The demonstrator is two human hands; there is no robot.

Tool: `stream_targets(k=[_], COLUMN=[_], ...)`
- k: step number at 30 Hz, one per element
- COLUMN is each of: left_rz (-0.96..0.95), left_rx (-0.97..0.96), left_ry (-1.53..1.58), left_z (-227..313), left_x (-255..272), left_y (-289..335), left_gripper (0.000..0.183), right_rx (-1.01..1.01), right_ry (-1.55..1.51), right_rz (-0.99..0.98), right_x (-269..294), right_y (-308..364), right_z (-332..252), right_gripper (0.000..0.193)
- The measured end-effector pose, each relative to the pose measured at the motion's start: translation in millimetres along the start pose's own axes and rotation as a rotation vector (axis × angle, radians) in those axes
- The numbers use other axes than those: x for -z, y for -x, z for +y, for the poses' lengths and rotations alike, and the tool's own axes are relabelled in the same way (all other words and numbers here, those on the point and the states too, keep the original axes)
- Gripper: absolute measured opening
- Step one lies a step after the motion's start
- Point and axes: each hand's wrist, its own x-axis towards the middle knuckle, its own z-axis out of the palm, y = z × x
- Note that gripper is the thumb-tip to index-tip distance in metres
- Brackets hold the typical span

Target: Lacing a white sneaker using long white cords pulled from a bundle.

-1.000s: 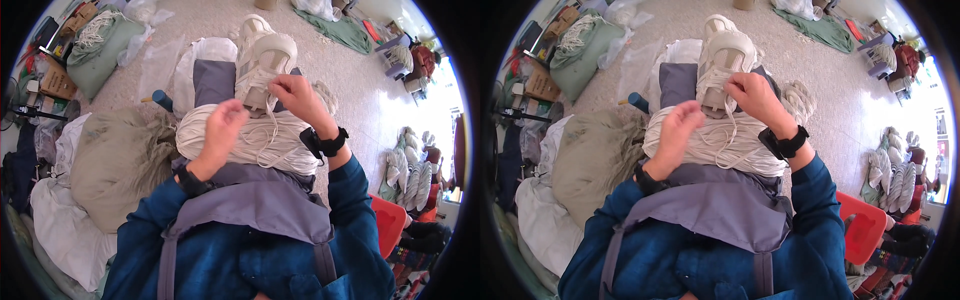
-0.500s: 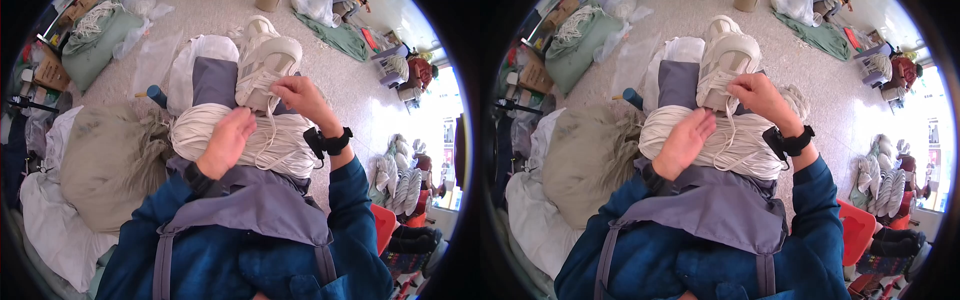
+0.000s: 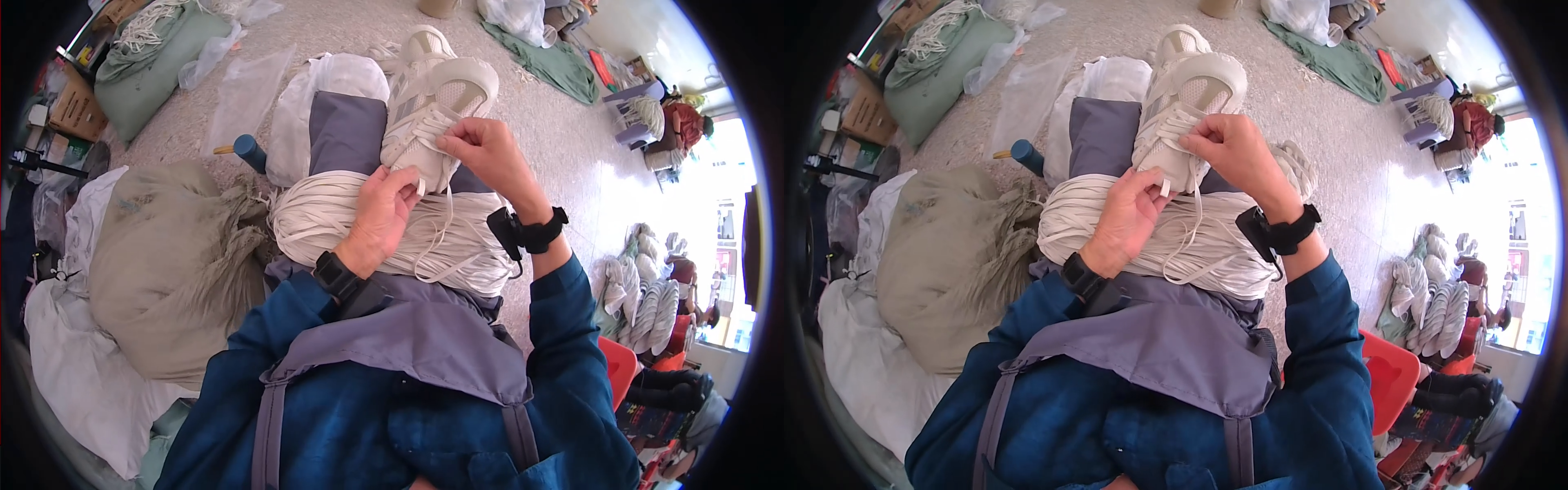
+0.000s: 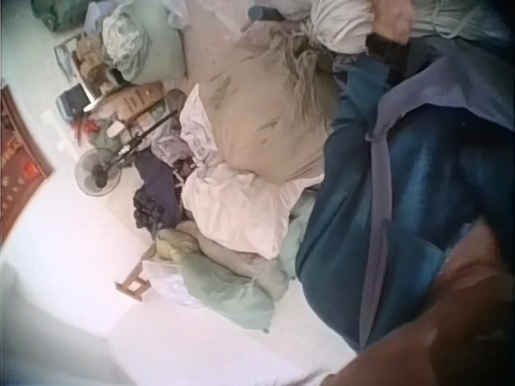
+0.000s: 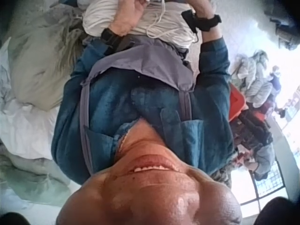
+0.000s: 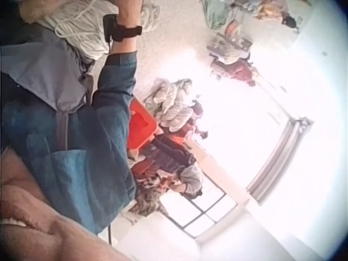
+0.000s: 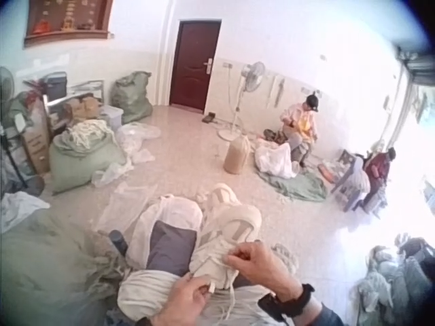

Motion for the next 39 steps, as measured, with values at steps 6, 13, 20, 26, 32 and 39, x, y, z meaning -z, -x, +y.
stream_targets(k=[6,13,20,26,32,39], left_rz=[-0.069,-0.156,-0.033,-0.033,-0.055,-0.111], left_rx=[-0.041,0.01,0.05,0.032,0.164,0.137], left_ry=[0.043,-0.131,-0.201,-0.211,-0.127,-0.052], left_z=[4,9,13,11,16,12], left_x=[-24,-9,-21,-20,-19,-15], left_y=[-11,-16,-13,-12,-17,-17], left_gripper=[0.04,0.04,0.034,0.032,0.039,0.038], right_rx=[0.004,-0.036,-0.002,-0.028,0.094,0.358], right_ry=[-0.056,-0.146,-0.215,-0.096,-0.089,-0.471], right_rz=[0.021,-0.04,-0.036,-0.055,-0.337,-0.441], right_x=[2,3,-12,-5,31,45], right_y=[-3,7,38,49,40,-7], right_z=[7,-1,16,10,-36,-195], right_gripper=[0.028,0.021,0.019,0.019,0.021,0.026])
